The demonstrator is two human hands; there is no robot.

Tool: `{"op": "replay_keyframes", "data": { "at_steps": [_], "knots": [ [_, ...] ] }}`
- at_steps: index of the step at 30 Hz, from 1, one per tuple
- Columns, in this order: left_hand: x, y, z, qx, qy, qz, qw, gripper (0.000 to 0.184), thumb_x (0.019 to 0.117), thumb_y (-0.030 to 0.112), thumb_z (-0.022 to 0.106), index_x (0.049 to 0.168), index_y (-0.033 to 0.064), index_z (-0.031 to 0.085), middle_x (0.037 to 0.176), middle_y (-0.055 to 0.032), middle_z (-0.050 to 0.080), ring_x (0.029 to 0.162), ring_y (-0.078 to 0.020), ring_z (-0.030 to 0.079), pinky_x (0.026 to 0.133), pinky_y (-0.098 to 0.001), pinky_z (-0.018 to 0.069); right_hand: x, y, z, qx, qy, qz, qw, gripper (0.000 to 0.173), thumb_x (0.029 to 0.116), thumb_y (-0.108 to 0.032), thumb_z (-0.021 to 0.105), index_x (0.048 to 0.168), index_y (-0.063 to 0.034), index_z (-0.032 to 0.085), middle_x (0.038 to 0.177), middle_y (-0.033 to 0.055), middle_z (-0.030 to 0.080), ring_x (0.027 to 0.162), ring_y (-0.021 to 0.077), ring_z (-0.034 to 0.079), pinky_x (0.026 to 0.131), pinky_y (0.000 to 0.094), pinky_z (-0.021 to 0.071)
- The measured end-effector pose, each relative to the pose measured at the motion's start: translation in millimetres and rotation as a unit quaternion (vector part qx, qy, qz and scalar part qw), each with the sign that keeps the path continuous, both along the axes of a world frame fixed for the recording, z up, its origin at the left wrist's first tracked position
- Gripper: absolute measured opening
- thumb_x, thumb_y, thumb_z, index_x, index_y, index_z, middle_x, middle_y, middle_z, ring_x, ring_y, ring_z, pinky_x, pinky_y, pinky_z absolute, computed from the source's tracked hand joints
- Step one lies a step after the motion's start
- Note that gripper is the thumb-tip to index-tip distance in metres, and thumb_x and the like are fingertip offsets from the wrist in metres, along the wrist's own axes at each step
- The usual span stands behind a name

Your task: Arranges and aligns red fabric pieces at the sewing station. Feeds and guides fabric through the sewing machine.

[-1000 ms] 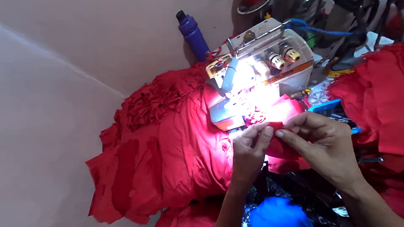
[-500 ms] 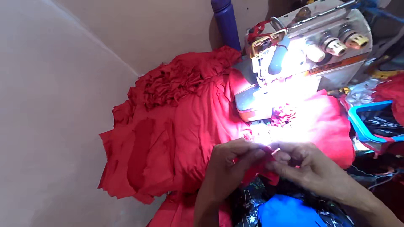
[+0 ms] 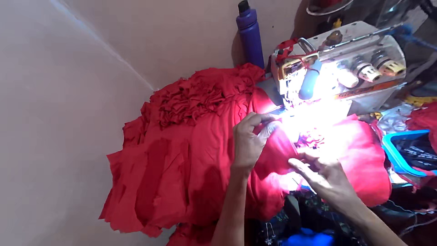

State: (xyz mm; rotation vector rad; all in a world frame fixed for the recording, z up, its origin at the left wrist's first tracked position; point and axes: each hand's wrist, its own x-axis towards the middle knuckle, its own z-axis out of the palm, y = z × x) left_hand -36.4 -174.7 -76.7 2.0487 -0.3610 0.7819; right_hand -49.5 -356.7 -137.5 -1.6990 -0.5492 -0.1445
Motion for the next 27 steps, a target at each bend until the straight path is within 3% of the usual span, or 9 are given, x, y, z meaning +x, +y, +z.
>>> {"op": "replay_keyframes", "data": {
  "at_steps": [2, 4, 6, 8, 11, 13, 16, 20, 27],
  "knots": [
    [24.0, -7.5, -16.4, 0.004, 0.041, 0.033, 0.999, 0.020, 0.0879, -0.003, 0.073, 0.107, 0.0006, 0.069, 0.095, -0.0104, 0.071, 0.077, -0.0128, 0.068, 0.069, -0.0267, 0.0571, 16.2, 6.0, -4.5, -0.007, 0.061, -0.041, 0.997, 0.015, 0.0980, -0.018, 0.062, 0.096, -0.0058, 0.070, 0.075, -0.0085, 0.066, 0.067, -0.0070, 0.060, 0.065, 0.0132, 0.0503],
    [37.9, -15.8, -27.1, 0.051, 0.096, 0.084, 0.991, 0.018, 0.0929, -0.001, 0.067, 0.111, 0.0015, 0.066, 0.089, -0.0148, 0.068, 0.071, -0.0236, 0.064, 0.063, -0.0395, 0.0537, 29.4, 8.4, -11.8, -0.050, 0.082, -0.069, 0.993, 0.021, 0.0995, -0.022, 0.062, 0.098, -0.0027, 0.070, 0.075, -0.0023, 0.065, 0.068, 0.0011, 0.060, 0.067, 0.0238, 0.0498],
    [45.1, -22.3, -28.8, 0.122, 0.092, 0.133, 0.979, 0.016, 0.0942, 0.005, 0.068, 0.110, 0.0038, 0.068, 0.101, -0.0151, 0.069, 0.089, -0.0290, 0.066, 0.077, -0.0477, 0.0532, 34.4, 7.4, -18.6, -0.073, 0.070, -0.080, 0.992, 0.030, 0.0992, -0.026, 0.062, 0.108, 0.0017, 0.071, 0.080, 0.0064, 0.069, 0.071, 0.0105, 0.067, 0.071, 0.0329, 0.0566],
    [46.8, -31.2, -29.2, 0.181, 0.062, 0.182, 0.964, 0.015, 0.0914, 0.009, 0.071, 0.106, 0.0045, 0.072, 0.111, -0.0165, 0.066, 0.105, -0.0350, 0.062, 0.083, -0.0533, 0.0471, 29.6, 5.2, -21.6, -0.077, 0.049, -0.088, 0.992, 0.035, 0.0983, -0.027, 0.061, 0.115, 0.0031, 0.070, 0.082, 0.0062, 0.070, 0.071, 0.0088, 0.066, 0.071, 0.0301, 0.0555],
    [35.9, -45.8, -45.1, 0.236, -0.016, 0.228, 0.944, 0.009, 0.0878, 0.011, 0.070, 0.088, 0.0036, 0.075, 0.093, -0.0144, 0.070, 0.091, -0.0317, 0.065, 0.077, -0.0478, 0.0472, 15.4, 0.2, -26.8, -0.061, 0.032, -0.095, 0.993, 0.033, 0.0950, -0.027, 0.062, 0.105, 0.0028, 0.073, 0.084, 0.0053, 0.070, 0.074, 0.0048, 0.063, 0.070, 0.0240, 0.0523],
    [22.1, -58.2, -53.8, 0.259, -0.048, 0.250, 0.932, 0.009, 0.0873, 0.014, 0.072, 0.085, 0.0058, 0.077, 0.089, -0.0117, 0.072, 0.089, -0.0287, 0.068, 0.081, -0.0452, 0.0484, 6.0, -4.2, -34.8, -0.027, 0.019, -0.108, 0.994, 0.028, 0.0929, -0.024, 0.064, 0.096, 0.0022, 0.075, 0.089, 0.0063, 0.072, 0.079, -0.0012, 0.064, 0.072, 0.0153, 0.0511],
    [11.3, -71.3, -64.2, 0.265, -0.043, 0.274, 0.924, 0.014, 0.0886, 0.015, 0.071, 0.097, 0.0117, 0.082, 0.099, -0.0089, 0.077, 0.096, -0.0270, 0.071, 0.094, -0.0440, 0.0494, 3.3, -11.1, -38.6, 0.015, 0.001, -0.111, 0.994, 0.024, 0.0937, -0.019, 0.064, 0.093, 0.0020, 0.074, 0.103, 0.0098, 0.072, 0.089, -0.0040, 0.066, 0.078, 0.0103, 0.0530],
    [22.2, -74.5, -62.2, 0.208, 0.019, 0.265, 0.941, 0.024, 0.0919, 0.017, 0.068, 0.112, 0.0083, 0.079, 0.113, -0.0111, 0.075, 0.108, -0.0292, 0.070, 0.098, -0.0450, 0.0506, 19.2, -7.5, -30.6, 0.011, 0.003, -0.146, 0.989, 0.024, 0.0941, -0.019, 0.064, 0.097, 0.0042, 0.070, 0.079, 0.0010, 0.066, 0.070, -0.0056, 0.061, 0.066, 0.0110, 0.0523],
    [42.7, -58.1, -42.5, 0.184, 0.126, 0.195, 0.955, 0.034, 0.0939, 0.019, 0.066, 0.125, 0.0044, 0.071, 0.126, -0.0152, 0.069, 0.121, -0.0311, 0.063, 0.105, -0.0516, 0.0445, 48.4, 4.7, -23.1, 0.043, 0.003, -0.131, 0.990, 0.021, 0.0969, -0.012, 0.060, 0.104, 0.0035, 0.072, 0.080, -0.0002, 0.072, 0.066, -0.0050, 0.065, 0.062, 0.0131, 0.0566]
  ]
}}
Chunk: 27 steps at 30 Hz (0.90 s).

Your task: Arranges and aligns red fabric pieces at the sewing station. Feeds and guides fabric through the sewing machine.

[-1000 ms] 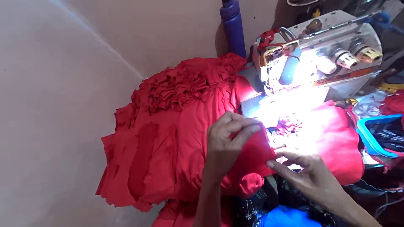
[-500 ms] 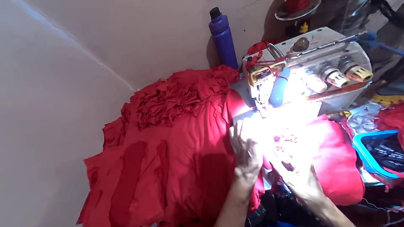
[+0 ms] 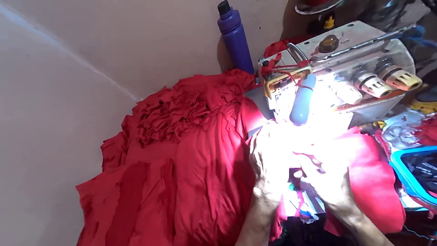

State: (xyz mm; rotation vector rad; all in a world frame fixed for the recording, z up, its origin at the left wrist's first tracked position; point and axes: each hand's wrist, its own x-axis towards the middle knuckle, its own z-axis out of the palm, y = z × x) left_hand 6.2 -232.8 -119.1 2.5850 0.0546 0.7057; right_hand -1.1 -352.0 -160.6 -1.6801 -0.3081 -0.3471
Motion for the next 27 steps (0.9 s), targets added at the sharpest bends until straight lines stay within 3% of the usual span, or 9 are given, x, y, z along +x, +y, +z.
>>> {"op": "replay_keyframes", "data": {
  "at_steps": [2, 4, 6, 11, 14, 17, 20, 23, 27],
  "knots": [
    [6.2, 14.1, 10.9, -0.015, 0.063, -0.025, 0.998, 0.047, 0.0942, 0.021, 0.069, 0.137, 0.0030, 0.062, 0.134, -0.0184, 0.064, 0.126, -0.0331, 0.060, 0.108, -0.0541, 0.0426, 9.6, 1.9, 1.3, -0.056, -0.016, -0.023, 0.998, 0.023, 0.0978, -0.019, 0.059, 0.102, -0.0030, 0.075, 0.077, -0.0016, 0.070, 0.064, -0.0017, 0.064, 0.061, 0.0185, 0.0554],
    [12.9, 23.2, 23.0, -0.024, 0.088, -0.015, 0.996, 0.039, 0.0959, 0.019, 0.070, 0.133, 0.0077, 0.062, 0.120, -0.0186, 0.068, 0.109, -0.0347, 0.066, 0.092, -0.0556, 0.0516, 14.3, 1.8, 1.5, -0.104, -0.030, -0.041, 0.993, 0.027, 0.0987, -0.026, 0.058, 0.101, -0.0070, 0.077, 0.074, -0.0009, 0.070, 0.062, 0.0053, 0.064, 0.061, 0.0273, 0.0544],
    [30.2, 31.1, 30.0, -0.012, 0.106, 0.001, 0.994, 0.031, 0.0976, 0.021, 0.069, 0.126, 0.0112, 0.062, 0.106, -0.0181, 0.069, 0.092, -0.0363, 0.068, 0.074, -0.0553, 0.0538, 9.7, -1.1, 1.6, -0.131, -0.042, -0.049, 0.989, 0.028, 0.0981, -0.025, 0.057, 0.104, -0.0073, 0.077, 0.073, 0.0009, 0.070, 0.063, 0.0096, 0.064, 0.061, 0.0320, 0.0543],
    [84.5, 59.5, 42.4, -0.031, 0.168, 0.055, 0.984, 0.037, 0.1069, 0.025, 0.049, 0.137, 0.0069, 0.060, 0.121, -0.0232, 0.068, 0.113, -0.0419, 0.065, 0.095, -0.0622, 0.0477, -35.7, -37.7, -9.6, -0.207, -0.139, -0.034, 0.968, 0.027, 0.0982, -0.023, 0.058, 0.099, -0.0065, 0.079, 0.088, 0.0085, 0.076, 0.078, 0.0156, 0.071, 0.067, 0.0324, 0.0544],
    [84.3, 94.8, 22.9, -0.114, 0.091, 0.002, 0.989, 0.037, 0.1073, 0.017, 0.046, 0.137, -0.0001, 0.059, 0.126, -0.0232, 0.067, 0.116, -0.0346, 0.065, 0.100, -0.0524, 0.0480, -71.3, -68.3, -25.1, -0.273, -0.183, -0.012, 0.945, 0.031, 0.0987, -0.031, 0.058, 0.091, -0.0084, 0.078, 0.080, 0.0079, 0.072, 0.072, 0.0185, 0.066, 0.062, 0.0312, 0.0498],
    [43.3, 104.0, 11.0, -0.202, -0.053, -0.084, 0.974, 0.033, 0.1028, 0.012, 0.053, 0.127, -0.0081, 0.063, 0.134, -0.0218, 0.063, 0.126, -0.0209, 0.060, 0.106, -0.0325, 0.0470, -94.2, -90.0, -46.3, -0.346, -0.217, -0.019, 0.913, 0.032, 0.0981, -0.042, 0.059, 0.098, -0.0132, 0.074, 0.088, 0.0114, 0.069, 0.086, 0.0290, 0.064, 0.075, 0.0375, 0.0484],
    [-37.6, 84.5, 5.9, -0.179, -0.128, -0.046, 0.974, 0.032, 0.1030, 0.013, 0.054, 0.127, -0.0067, 0.062, 0.136, -0.0185, 0.061, 0.127, -0.0189, 0.059, 0.107, -0.0324, 0.0471, -98.1, -94.1, -69.1, -0.394, -0.260, -0.046, 0.880, 0.024, 0.0995, -0.033, 0.057, 0.106, -0.0122, 0.067, 0.097, 0.0153, 0.066, 0.092, 0.0345, 0.063, 0.078, 0.0411, 0.0485],
    [-101.3, 67.3, -16.0, -0.151, -0.160, 0.001, 0.976, 0.023, 0.0999, 0.009, 0.057, 0.115, -0.0044, 0.068, 0.117, -0.0131, 0.069, 0.107, -0.0134, 0.067, 0.093, -0.0306, 0.0549, -96.3, -93.5, -75.3, -0.356, -0.281, -0.038, 0.890, 0.013, 0.1026, -0.017, 0.058, 0.105, -0.0115, 0.070, 0.094, 0.0131, 0.066, 0.090, 0.0299, 0.062, 0.080, 0.0359, 0.0494],
    [-152.0, 40.8, -41.4, -0.193, -0.159, 0.002, 0.968, 0.016, 0.0911, 0.002, 0.061, 0.097, -0.0066, 0.073, 0.098, -0.0103, 0.072, 0.098, -0.0082, 0.068, 0.089, -0.0210, 0.0547, -103.0, -103.0, -70.5, -0.298, -0.256, 0.013, 0.919, 0.018, 0.1018, -0.013, 0.059, 0.103, -0.0096, 0.076, 0.093, 0.0112, 0.073, 0.090, 0.0250, 0.068, 0.084, 0.0333, 0.0515]
  ]
}}
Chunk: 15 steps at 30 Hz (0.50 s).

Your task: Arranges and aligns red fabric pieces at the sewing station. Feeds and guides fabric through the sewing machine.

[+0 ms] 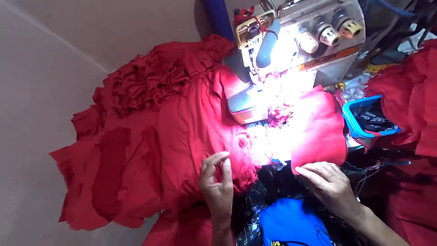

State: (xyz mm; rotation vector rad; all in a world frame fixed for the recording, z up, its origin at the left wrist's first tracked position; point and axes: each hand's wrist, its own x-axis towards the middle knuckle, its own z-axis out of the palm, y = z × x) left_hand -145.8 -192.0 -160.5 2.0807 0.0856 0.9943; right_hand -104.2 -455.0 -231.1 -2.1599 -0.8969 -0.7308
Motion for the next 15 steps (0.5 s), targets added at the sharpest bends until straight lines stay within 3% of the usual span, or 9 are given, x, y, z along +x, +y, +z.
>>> {"op": "replay_keyframes", "data": {
  "at_steps": [3, 6, 8, 11, 13, 15],
  "knots": [
    [-16.2, -19.6, -9.9, -0.033, 0.014, -0.034, 0.999, 0.013, 0.0895, 0.001, 0.063, 0.096, -0.0052, 0.074, 0.097, -0.0076, 0.073, 0.097, -0.0055, 0.068, 0.090, -0.0188, 0.0545, -1.2, -6.2, 5.5, 0.054, 0.072, 0.015, 0.996, 0.020, 0.0981, -0.020, 0.062, 0.090, -0.0083, 0.076, 0.087, 0.0095, 0.072, 0.088, 0.0204, 0.066, 0.082, 0.0301, 0.0481],
    [-16.3, -38.8, -17.1, -0.046, 0.043, -0.075, 0.995, 0.013, 0.0874, 0.000, 0.066, 0.095, -0.0033, 0.076, 0.098, -0.0085, 0.073, 0.099, -0.0067, 0.068, 0.091, -0.0192, 0.0549, 0.4, -5.2, 14.6, 0.105, 0.146, 0.037, 0.983, 0.011, 0.0853, -0.017, 0.068, 0.079, -0.0083, 0.070, 0.080, 0.0046, 0.067, 0.087, 0.0135, 0.061, 0.083, 0.0237, 0.0446],
    [-13.1, -50.8, -18.6, -0.046, 0.069, -0.113, 0.990, 0.012, 0.0870, 0.000, 0.067, 0.094, -0.0012, 0.077, 0.097, -0.0084, 0.072, 0.098, -0.0068, 0.068, 0.090, -0.0188, 0.0544, 2.6, -8.8, 19.0, 0.112, 0.202, 0.078, 0.970, 0.009, 0.0842, -0.018, 0.069, 0.082, -0.0111, 0.073, 0.084, -0.0002, 0.069, 0.094, 0.0069, 0.061, 0.088, 0.0193, 0.0437],
    [-5.6, -68.9, -20.7, -0.023, 0.072, -0.215, 0.974, 0.013, 0.0872, -0.001, 0.067, 0.094, -0.0013, 0.078, 0.096, -0.0107, 0.074, 0.097, -0.0103, 0.069, 0.090, -0.0219, 0.0551, 6.9, -20.1, 24.9, 0.113, 0.229, 0.085, 0.963, 0.016, 0.0902, -0.018, 0.064, 0.090, -0.0097, 0.077, 0.093, 0.0009, 0.073, 0.098, 0.0048, 0.064, 0.090, 0.0197, 0.0477],
    [4.1, -82.1, -22.5, 0.027, 0.060, -0.291, 0.955, 0.015, 0.0907, 0.001, 0.066, 0.099, -0.0016, 0.078, 0.102, -0.0143, 0.075, 0.102, -0.0175, 0.071, 0.095, -0.0277, 0.0554, 10.2, -24.5, 32.4, 0.120, 0.228, 0.038, 0.965, 0.019, 0.0917, -0.016, 0.060, 0.093, -0.0068, 0.076, 0.095, 0.0014, 0.073, 0.093, 0.0015, 0.066, 0.086, 0.0175, 0.0516],
    [14.4, -97.6, -22.6, 0.098, 0.065, -0.307, 0.944, 0.018, 0.0928, 0.004, 0.065, 0.104, -0.0002, 0.078, 0.106, -0.0152, 0.075, 0.104, -0.0229, 0.072, 0.095, -0.0326, 0.0552, 12.8, -24.7, 43.5, 0.124, 0.241, -0.019, 0.962, 0.020, 0.0945, -0.019, 0.058, 0.097, -0.0056, 0.073, 0.089, -0.0019, 0.072, 0.085, -0.0056, 0.064, 0.080, 0.0127, 0.0510]
  ]
}}
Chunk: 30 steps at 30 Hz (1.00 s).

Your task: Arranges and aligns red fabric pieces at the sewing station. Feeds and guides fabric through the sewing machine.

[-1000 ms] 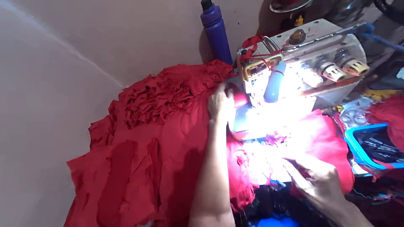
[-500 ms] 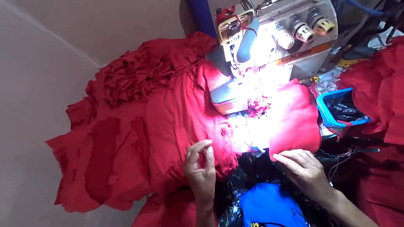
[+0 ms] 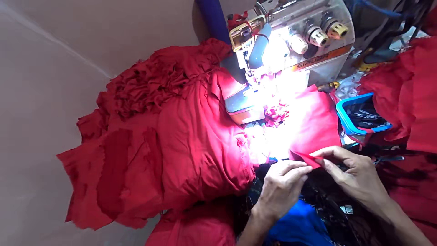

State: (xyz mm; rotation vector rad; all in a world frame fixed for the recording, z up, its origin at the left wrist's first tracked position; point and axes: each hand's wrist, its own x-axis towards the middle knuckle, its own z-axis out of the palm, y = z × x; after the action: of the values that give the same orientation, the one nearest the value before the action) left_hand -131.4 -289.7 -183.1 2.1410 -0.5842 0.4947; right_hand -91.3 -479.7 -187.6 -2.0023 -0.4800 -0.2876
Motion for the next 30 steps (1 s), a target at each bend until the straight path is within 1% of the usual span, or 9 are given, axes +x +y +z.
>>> {"op": "replay_keyframes", "data": {
  "at_steps": [6, 9, 12, 15, 18, 20, 22, 26, 30],
  "knots": [
    [17.3, -17.2, -10.1, 0.090, -0.044, 0.057, 0.993, 0.019, 0.0922, 0.012, 0.068, 0.106, 0.0038, 0.078, 0.105, -0.0105, 0.076, 0.097, -0.0235, 0.072, 0.089, -0.0371, 0.0539, 20.7, 4.2, 33.1, -0.039, -0.057, -0.093, 0.993, 0.021, 0.0969, -0.020, 0.059, 0.101, -0.0031, 0.071, 0.085, 0.0047, 0.070, 0.076, 0.0071, 0.063, 0.071, 0.0299, 0.0484],
    [10.8, -19.2, 0.7, -0.064, 0.054, 0.065, 0.994, 0.023, 0.0989, 0.013, 0.058, 0.098, -0.0019, 0.075, 0.094, -0.0100, 0.073, 0.093, -0.0142, 0.069, 0.088, -0.0275, 0.0534, 25.0, 3.8, 40.9, 0.008, -0.032, -0.022, 0.999, 0.015, 0.0931, -0.021, 0.064, 0.097, -0.0091, 0.071, 0.082, -0.0077, 0.067, 0.071, -0.0092, 0.060, 0.065, 0.0096, 0.0504],
    [12.3, -17.8, 18.8, -0.217, 0.228, 0.096, 0.944, 0.033, 0.1042, 0.020, 0.050, 0.085, -0.0011, 0.067, 0.074, 0.0023, 0.059, 0.072, 0.0018, 0.057, 0.070, -0.0184, 0.0477, 16.9, 5.7, 28.4, 0.017, -0.011, 0.044, 0.999, 0.017, 0.0919, -0.021, 0.062, 0.095, -0.0098, 0.074, 0.082, -0.0066, 0.072, 0.076, -0.0075, 0.064, 0.072, 0.0122, 0.0533],
    [16.4, -17.7, 14.0, -0.251, 0.275, 0.098, 0.923, 0.020, 0.0979, 0.013, 0.064, 0.083, 0.0008, 0.070, 0.070, 0.0039, 0.062, 0.066, 0.0037, 0.057, 0.064, -0.0154, 0.0486, 10.8, 4.7, 16.7, 0.011, -0.010, 0.033, 0.999, 0.019, 0.0940, -0.023, 0.061, 0.095, -0.0104, 0.075, 0.084, -0.0057, 0.072, 0.080, -0.0069, 0.065, 0.075, 0.0128, 0.0526],
    [12.3, -15.5, 1.0, -0.145, 0.263, 0.133, 0.944, 0.025, 0.0954, 0.018, 0.067, 0.075, 0.0043, 0.068, 0.063, 0.0052, 0.058, 0.058, 0.0017, 0.053, 0.059, -0.0193, 0.0448, 19.4, 1.3, 25.3, -0.017, -0.012, -0.027, 0.999, 0.016, 0.0945, -0.021, 0.059, 0.096, -0.0109, 0.072, 0.080, -0.0064, 0.067, 0.072, -0.0049, 0.060, 0.066, 0.0152, 0.0502],
    [6.8, -14.0, -8.2, -0.047, 0.245, 0.176, 0.952, 0.030, 0.0956, 0.024, 0.067, 0.073, 0.0052, 0.069, 0.061, 0.0022, 0.057, 0.056, -0.0054, 0.054, 0.057, -0.0272, 0.0454, 29.8, -1.3, 45.8, -0.024, -0.024, -0.067, 0.997, 0.019, 0.0987, -0.018, 0.058, 0.102, -0.0032, 0.070, 0.083, 0.0041, 0.068, 0.071, 0.0077, 0.063, 0.065, 0.0286, 0.0523],
    [0.8, -17.0, -9.9, 0.040, 0.213, 0.211, 0.953, 0.032, 0.0951, 0.029, 0.067, 0.073, 0.0065, 0.067, 0.062, -0.0009, 0.058, 0.056, -0.0120, 0.057, 0.056, -0.0336, 0.0472, 40.6, -4.0, 69.9, -0.001, -0.059, -0.080, 0.995, 0.022, 0.1035, -0.017, 0.055, 0.110, 0.0011, 0.065, 0.090, 0.0082, 0.067, 0.074, 0.0079, 0.062, 0.067, 0.0271, 0.0529],
    [2.1, -20.9, 1.0, 0.149, 0.064, 0.270, 0.949, 0.034, 0.0860, 0.033, 0.074, 0.091, -0.0002, 0.071, 0.069, -0.0074, 0.065, 0.061, -0.0215, 0.065, 0.056, -0.0390, 0.0525, 46.9, -3.9, 108.8, 0.091, -0.185, -0.064, 0.976, 0.018, 0.1037, -0.012, 0.056, 0.115, 0.0007, 0.062, 0.101, -0.0012, 0.067, 0.090, -0.0052, 0.064, 0.080, 0.0128, 0.0544],
    [32.3, -25.3, 44.0, -0.079, 0.196, 0.116, 0.971, 0.031, 0.1028, 0.019, 0.051, 0.108, -0.0044, 0.070, 0.079, -0.0042, 0.068, 0.070, -0.0063, 0.062, 0.067, -0.0248, 0.0530, 33.4, -10.7, 102.2, 0.068, -0.228, 0.008, 0.971, 0.021, 0.1038, -0.014, 0.055, 0.112, 0.0013, 0.068, 0.100, 0.0026, 0.070, 0.090, -0.0008, 0.064, 0.080, 0.0169, 0.0542]
  ]
}}
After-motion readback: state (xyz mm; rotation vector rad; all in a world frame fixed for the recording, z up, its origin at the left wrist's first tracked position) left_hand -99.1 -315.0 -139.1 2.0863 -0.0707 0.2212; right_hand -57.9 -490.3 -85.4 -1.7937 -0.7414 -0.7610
